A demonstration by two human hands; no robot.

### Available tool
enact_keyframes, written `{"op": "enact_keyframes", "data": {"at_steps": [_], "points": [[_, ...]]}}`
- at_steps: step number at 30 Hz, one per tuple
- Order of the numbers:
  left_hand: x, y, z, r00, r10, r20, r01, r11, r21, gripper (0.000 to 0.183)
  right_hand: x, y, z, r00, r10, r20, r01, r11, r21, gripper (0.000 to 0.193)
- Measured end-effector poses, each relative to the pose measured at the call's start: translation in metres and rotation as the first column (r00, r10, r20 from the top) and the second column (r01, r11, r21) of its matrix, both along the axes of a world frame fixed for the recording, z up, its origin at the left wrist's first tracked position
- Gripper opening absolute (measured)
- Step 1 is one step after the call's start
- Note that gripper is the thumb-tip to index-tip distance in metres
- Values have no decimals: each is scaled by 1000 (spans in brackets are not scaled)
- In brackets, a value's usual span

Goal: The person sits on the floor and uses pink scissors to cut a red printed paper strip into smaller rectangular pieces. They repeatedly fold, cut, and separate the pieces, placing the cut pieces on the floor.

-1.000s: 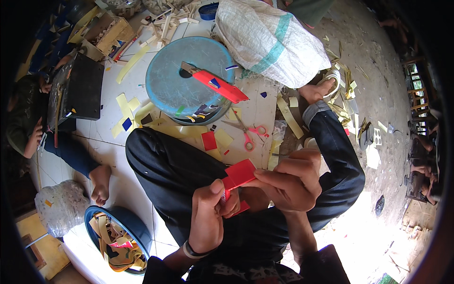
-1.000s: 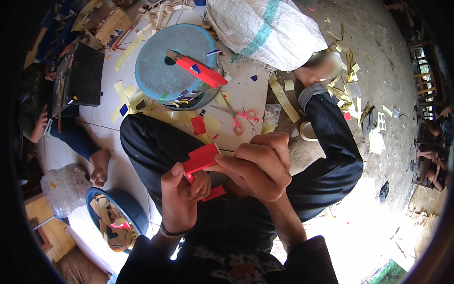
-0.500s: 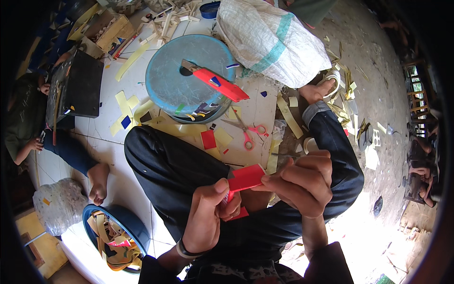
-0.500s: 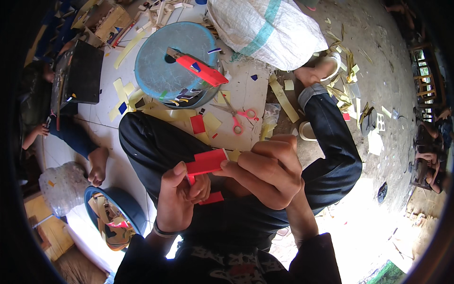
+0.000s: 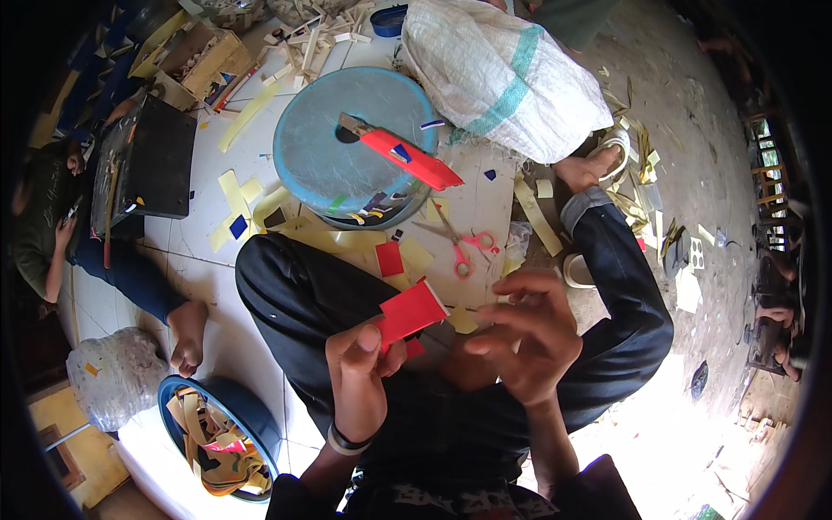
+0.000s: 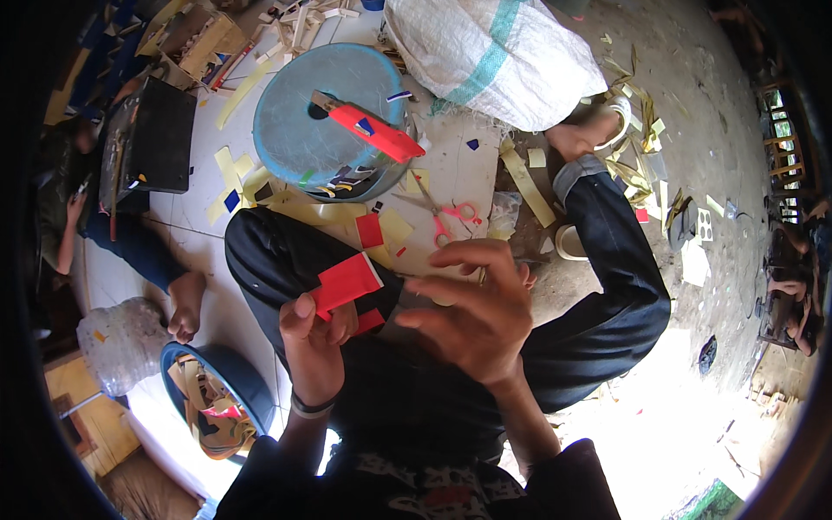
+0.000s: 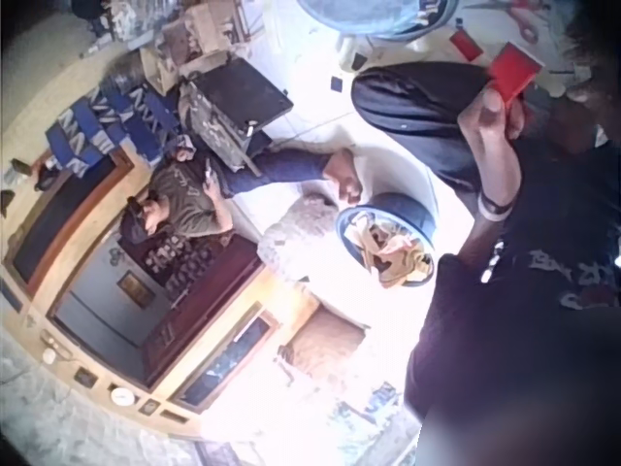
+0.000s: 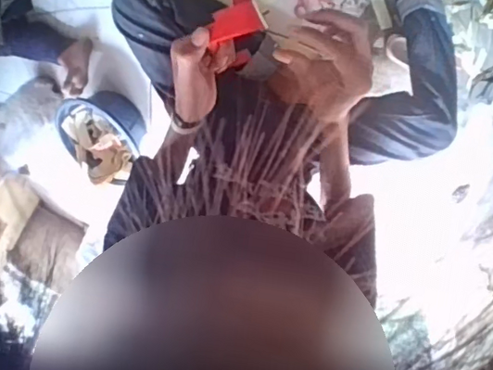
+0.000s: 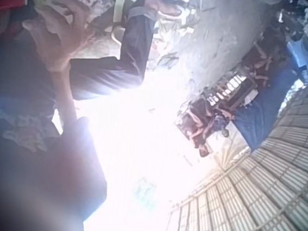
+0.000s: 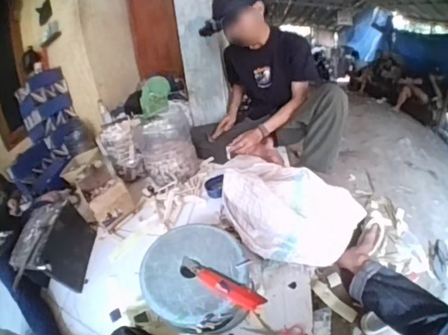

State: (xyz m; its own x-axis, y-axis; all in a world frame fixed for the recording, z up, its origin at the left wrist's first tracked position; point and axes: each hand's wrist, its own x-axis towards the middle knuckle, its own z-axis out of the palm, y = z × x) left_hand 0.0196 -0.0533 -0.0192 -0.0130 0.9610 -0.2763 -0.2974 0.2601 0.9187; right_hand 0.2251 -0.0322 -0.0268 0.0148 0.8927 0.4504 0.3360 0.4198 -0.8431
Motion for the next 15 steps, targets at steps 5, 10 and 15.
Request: {"op": "enact_keyframes", "data": {"at_steps": [5, 10, 15], "points": [[7, 1, 8, 998, -38, -44, 40, 998, 43, 58, -19, 2, 21, 961, -28, 274, -31, 978, 208, 37], [15, 0, 13, 997, -80, 12, 80, 996, 33, 54, -26, 4, 28, 920, -103, 378, -25, 947, 319, 39], [18, 0, 19, 988, -81, 134, 84, 996, -21, 53, -21, 9, 22, 894, -149, 423, -59, 896, 440, 37]]}}
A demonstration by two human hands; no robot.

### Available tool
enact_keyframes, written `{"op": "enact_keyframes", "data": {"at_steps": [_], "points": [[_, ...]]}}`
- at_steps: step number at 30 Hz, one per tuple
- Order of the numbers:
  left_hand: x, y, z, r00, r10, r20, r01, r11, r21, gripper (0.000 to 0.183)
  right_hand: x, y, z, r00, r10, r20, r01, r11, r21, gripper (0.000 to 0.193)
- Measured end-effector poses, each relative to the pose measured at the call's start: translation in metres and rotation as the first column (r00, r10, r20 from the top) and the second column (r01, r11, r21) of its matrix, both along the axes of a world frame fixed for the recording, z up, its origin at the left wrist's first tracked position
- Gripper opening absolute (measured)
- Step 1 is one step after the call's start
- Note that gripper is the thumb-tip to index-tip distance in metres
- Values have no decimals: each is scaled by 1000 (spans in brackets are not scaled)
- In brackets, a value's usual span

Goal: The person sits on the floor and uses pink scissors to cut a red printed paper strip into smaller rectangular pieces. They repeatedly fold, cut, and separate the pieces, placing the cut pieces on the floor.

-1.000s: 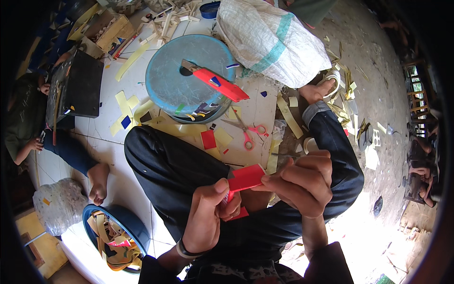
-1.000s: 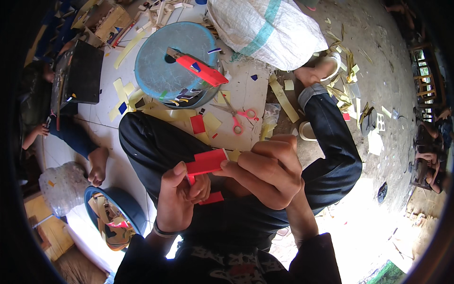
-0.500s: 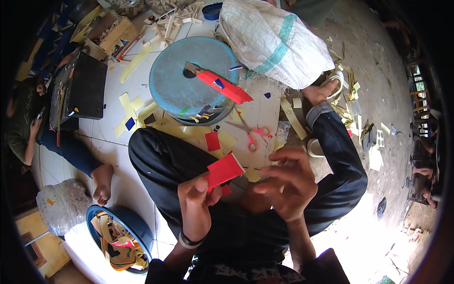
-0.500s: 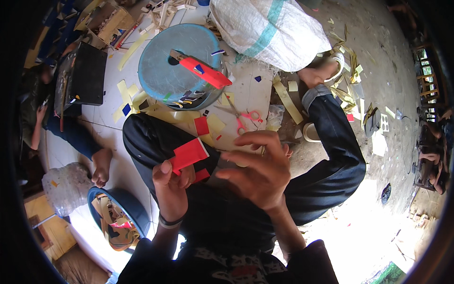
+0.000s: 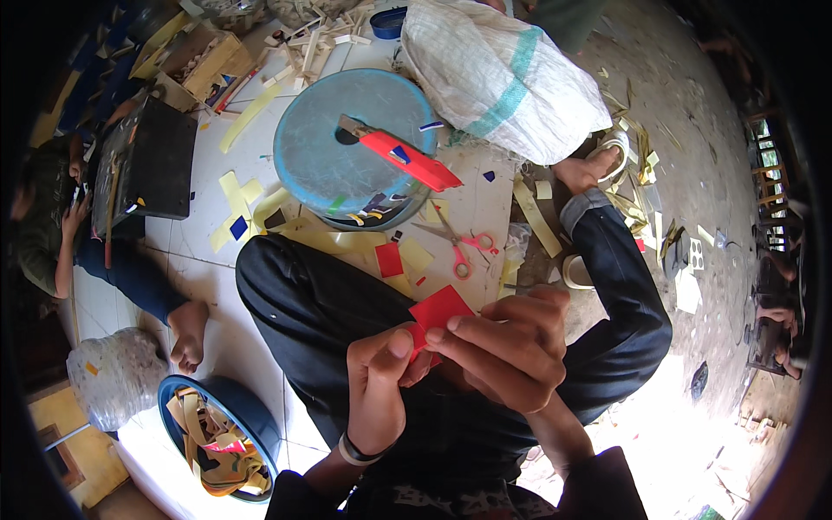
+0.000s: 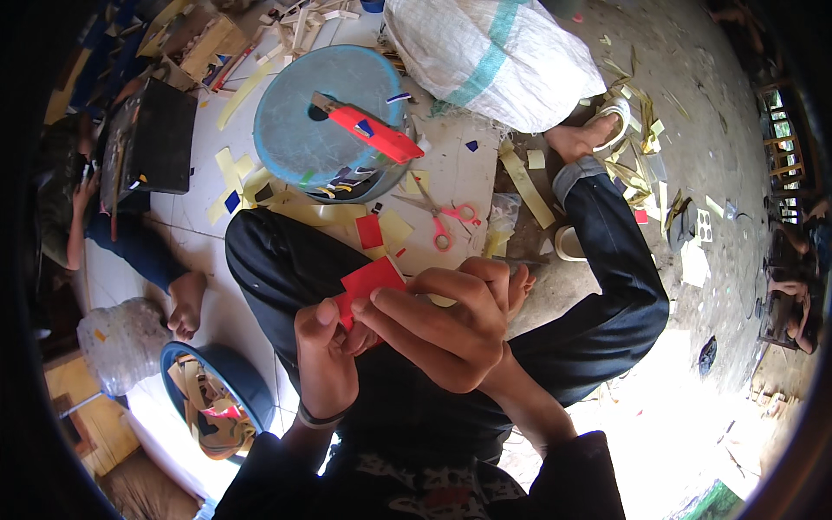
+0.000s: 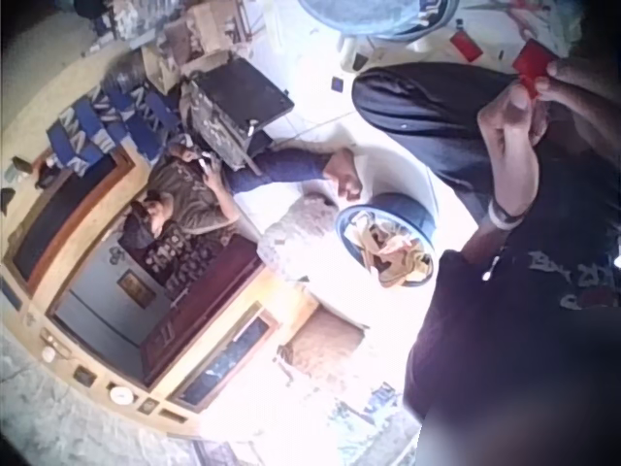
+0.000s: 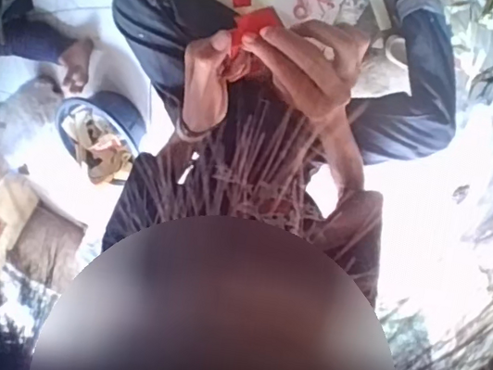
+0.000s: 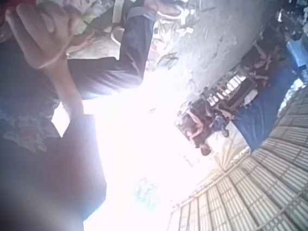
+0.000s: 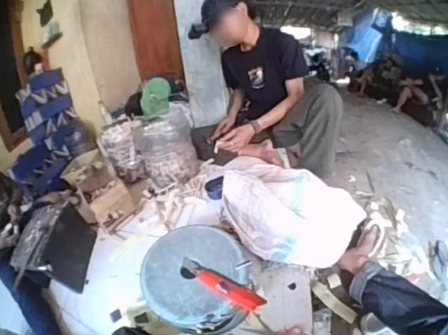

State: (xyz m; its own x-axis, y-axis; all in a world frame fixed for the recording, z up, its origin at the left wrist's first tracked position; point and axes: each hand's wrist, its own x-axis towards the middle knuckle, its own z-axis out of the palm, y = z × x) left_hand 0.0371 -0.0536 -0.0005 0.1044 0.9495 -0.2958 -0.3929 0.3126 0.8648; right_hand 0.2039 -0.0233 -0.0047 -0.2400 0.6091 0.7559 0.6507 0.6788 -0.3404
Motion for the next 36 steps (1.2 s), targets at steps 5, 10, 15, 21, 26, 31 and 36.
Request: {"op": "enact_keyframes", "data": {"at_steps": [5, 10, 15, 21, 26, 31, 36], "points": [[11, 2, 0, 994, 96, 60, -82, 977, -198, 58, 9, 11, -13, 1000, -22, 9, 21, 999, 34, 30], [-5, 2, -5, 972, 235, 12, -232, 967, -104, 60, 44, 34, -20, 969, -230, -95, 232, 973, 12, 26], [-2, 2, -27, 962, 216, -167, -200, 974, 110, 63, 30, 15, -23, 948, -117, -295, -2, 928, -373, 27], [15, 6, -45, 873, 266, -408, -104, 920, 378, 67, -18, -24, -18, 626, -224, -747, -523, 591, -614, 24], [13, 13, -53, 698, 306, -648, 114, 846, 521, 51, -19, -20, -22, 468, -449, -761, -670, 380, -637, 19], [9, 20, -54, 711, 282, -644, 159, 828, 538, 50, -10, -13, -24, 551, -370, -748, -655, 364, -663, 13], [5, 16, -43, 959, 172, -225, -112, 960, 257, 23, -12, -13, -30, 636, -278, -720, -577, 448, -683, 16]]}}
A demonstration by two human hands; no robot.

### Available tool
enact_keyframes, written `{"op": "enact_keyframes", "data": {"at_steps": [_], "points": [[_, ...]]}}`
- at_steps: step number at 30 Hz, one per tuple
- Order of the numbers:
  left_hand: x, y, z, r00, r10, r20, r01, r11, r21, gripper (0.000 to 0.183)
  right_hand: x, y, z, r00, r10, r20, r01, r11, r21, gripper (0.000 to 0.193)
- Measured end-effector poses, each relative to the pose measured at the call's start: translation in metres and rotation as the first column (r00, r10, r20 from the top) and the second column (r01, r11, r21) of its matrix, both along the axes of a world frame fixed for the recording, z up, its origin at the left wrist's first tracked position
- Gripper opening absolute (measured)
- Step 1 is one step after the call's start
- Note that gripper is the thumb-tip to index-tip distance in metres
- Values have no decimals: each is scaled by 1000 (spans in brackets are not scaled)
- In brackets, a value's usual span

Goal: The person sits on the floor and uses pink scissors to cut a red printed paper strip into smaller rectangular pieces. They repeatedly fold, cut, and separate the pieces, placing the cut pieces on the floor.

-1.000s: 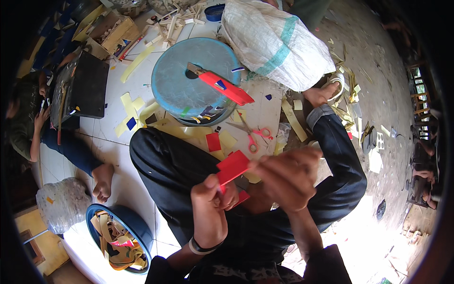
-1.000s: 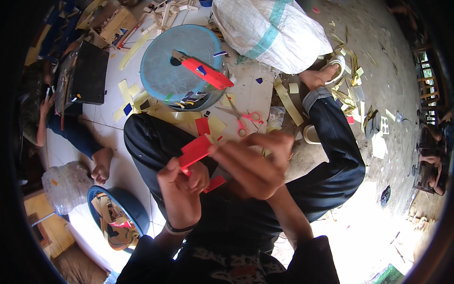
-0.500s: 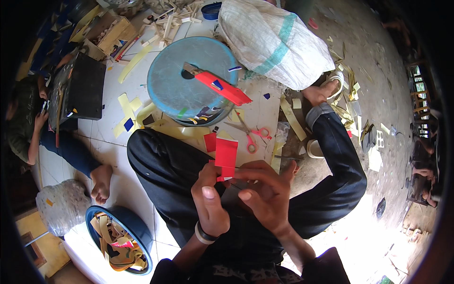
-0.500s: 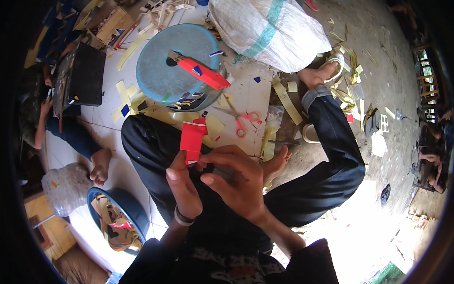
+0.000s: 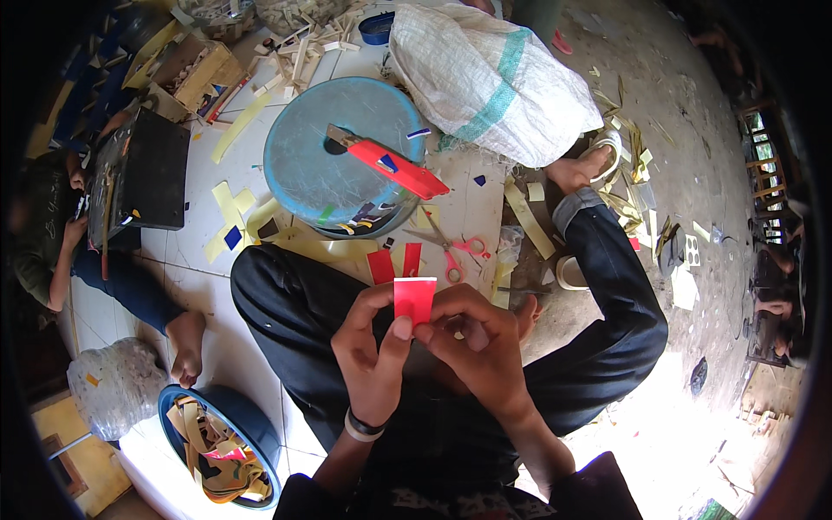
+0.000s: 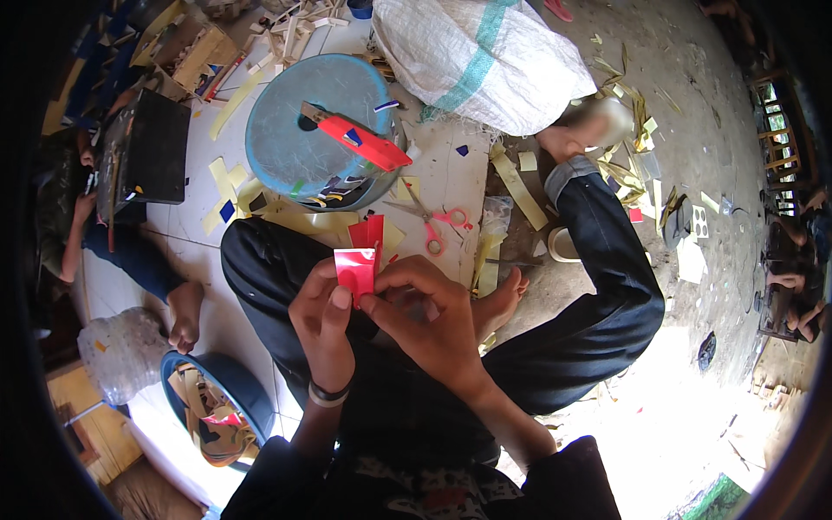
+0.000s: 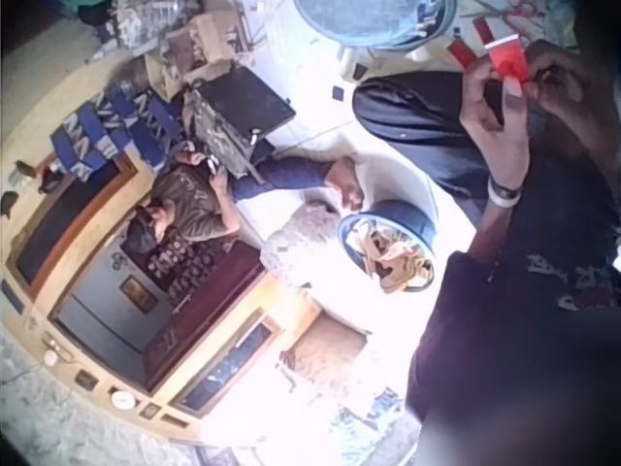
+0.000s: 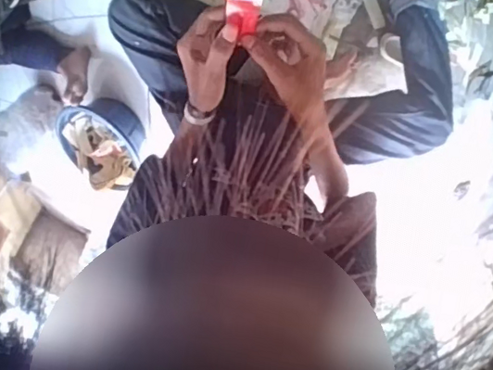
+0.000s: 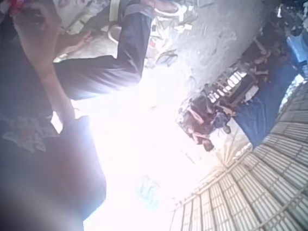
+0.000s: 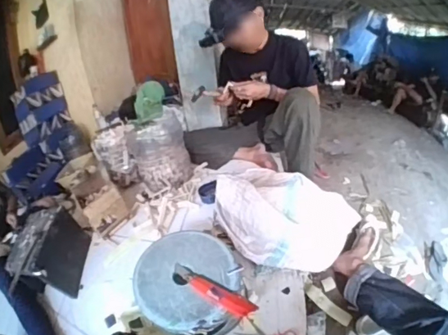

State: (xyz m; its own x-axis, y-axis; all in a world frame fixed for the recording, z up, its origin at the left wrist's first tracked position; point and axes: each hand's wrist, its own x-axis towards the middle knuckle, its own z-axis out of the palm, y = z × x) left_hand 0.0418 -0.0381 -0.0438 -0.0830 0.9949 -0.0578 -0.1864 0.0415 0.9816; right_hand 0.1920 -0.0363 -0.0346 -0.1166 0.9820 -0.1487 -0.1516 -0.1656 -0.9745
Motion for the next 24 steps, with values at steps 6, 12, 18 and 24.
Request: {"op": "enact_keyframes", "data": {"at_steps": [6, 12, 18, 24], "points": [[-4, 3, 10, 975, 34, 220, 1, 988, -156, 15, -6, -2, -6, 997, -77, -25, 77, 997, 13, 19], [-24, 10, 11, 959, -151, 240, 173, 982, -76, 15, 14, 3, 0, 997, 71, -24, -69, 996, 63, 23], [-27, 14, 5, 935, -191, 300, 214, 976, -46, 21, 13, 2, 3, 996, 84, -30, -83, 995, 46, 21], [-25, 10, 6, 919, -192, 344, 223, 973, -55, 22, 7, -1, 2, 999, 23, -28, -19, 993, 114, 18]]}}
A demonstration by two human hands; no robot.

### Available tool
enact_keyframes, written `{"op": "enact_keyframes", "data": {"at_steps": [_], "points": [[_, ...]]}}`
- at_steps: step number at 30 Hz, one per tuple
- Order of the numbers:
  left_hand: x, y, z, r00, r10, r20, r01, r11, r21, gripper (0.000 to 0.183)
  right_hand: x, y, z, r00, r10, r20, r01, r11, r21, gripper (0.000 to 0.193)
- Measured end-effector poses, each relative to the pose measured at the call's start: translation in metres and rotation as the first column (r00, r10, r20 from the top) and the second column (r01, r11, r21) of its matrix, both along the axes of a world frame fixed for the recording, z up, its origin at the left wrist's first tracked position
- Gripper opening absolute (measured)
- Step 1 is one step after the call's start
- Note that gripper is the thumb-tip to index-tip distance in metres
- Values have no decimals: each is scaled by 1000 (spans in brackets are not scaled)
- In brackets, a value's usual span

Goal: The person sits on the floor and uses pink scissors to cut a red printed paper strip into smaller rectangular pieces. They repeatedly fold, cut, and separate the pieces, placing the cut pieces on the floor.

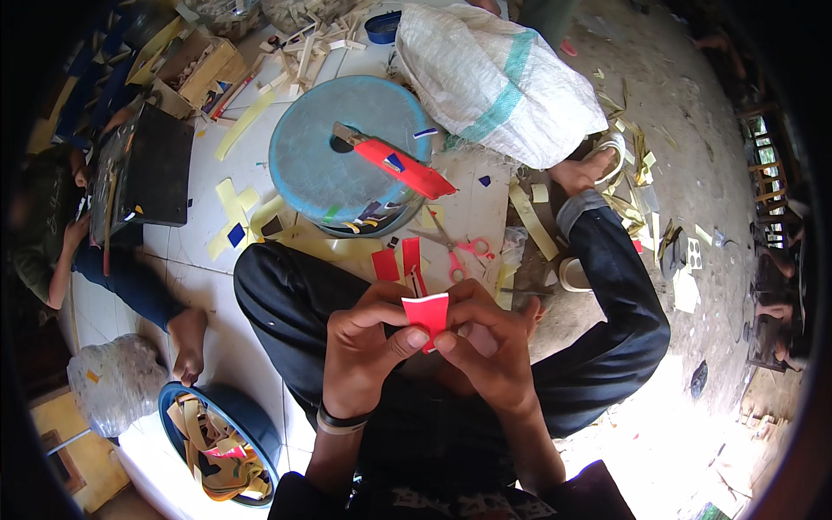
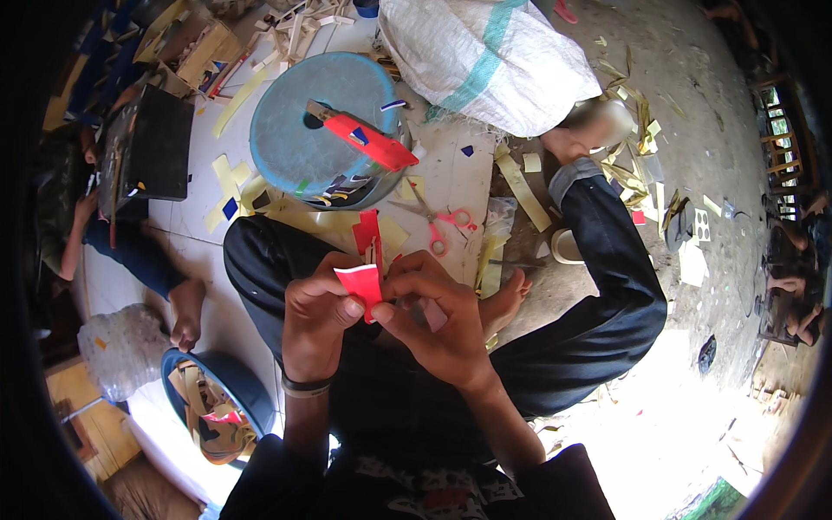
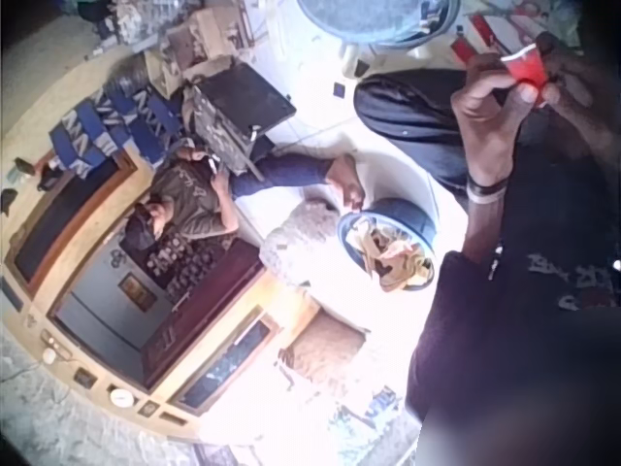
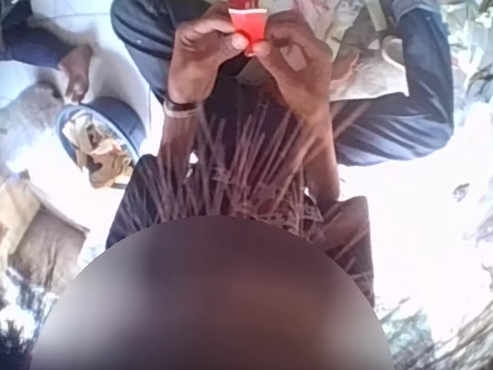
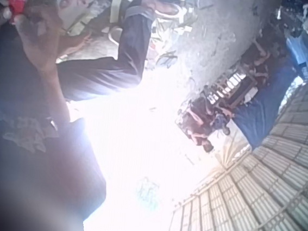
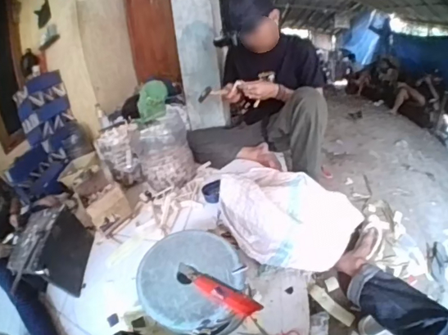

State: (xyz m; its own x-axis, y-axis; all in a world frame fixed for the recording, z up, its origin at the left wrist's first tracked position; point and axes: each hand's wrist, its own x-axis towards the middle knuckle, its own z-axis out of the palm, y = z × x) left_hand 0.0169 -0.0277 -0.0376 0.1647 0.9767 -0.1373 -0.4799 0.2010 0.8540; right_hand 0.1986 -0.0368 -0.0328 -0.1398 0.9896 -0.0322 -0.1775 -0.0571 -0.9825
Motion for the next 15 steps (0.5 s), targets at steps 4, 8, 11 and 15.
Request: {"op": "enact_keyframes", "data": {"at_steps": [4, 8, 11, 15], "points": [[-5, 1, -2, 996, -84, -31, 83, 996, -18, 22, 3, -1, -2, 999, -10, 35, 8, 999, 45, 19], [-7, 6, 0, 998, -60, -5, 59, 996, -70, 25, 3, -4, 0, 998, -4, 57, 1, 999, 54, 20], [1, 3, 3, 993, 95, -74, -95, 995, 1, 26, 1, -2, 0, 992, -53, 115, 40, 992, 119, 20], [16, -14, 11, 917, 302, -262, -300, 953, 48, 26, -2, 1, 2, 966, -121, 229, 77, 978, 195, 20]]}}
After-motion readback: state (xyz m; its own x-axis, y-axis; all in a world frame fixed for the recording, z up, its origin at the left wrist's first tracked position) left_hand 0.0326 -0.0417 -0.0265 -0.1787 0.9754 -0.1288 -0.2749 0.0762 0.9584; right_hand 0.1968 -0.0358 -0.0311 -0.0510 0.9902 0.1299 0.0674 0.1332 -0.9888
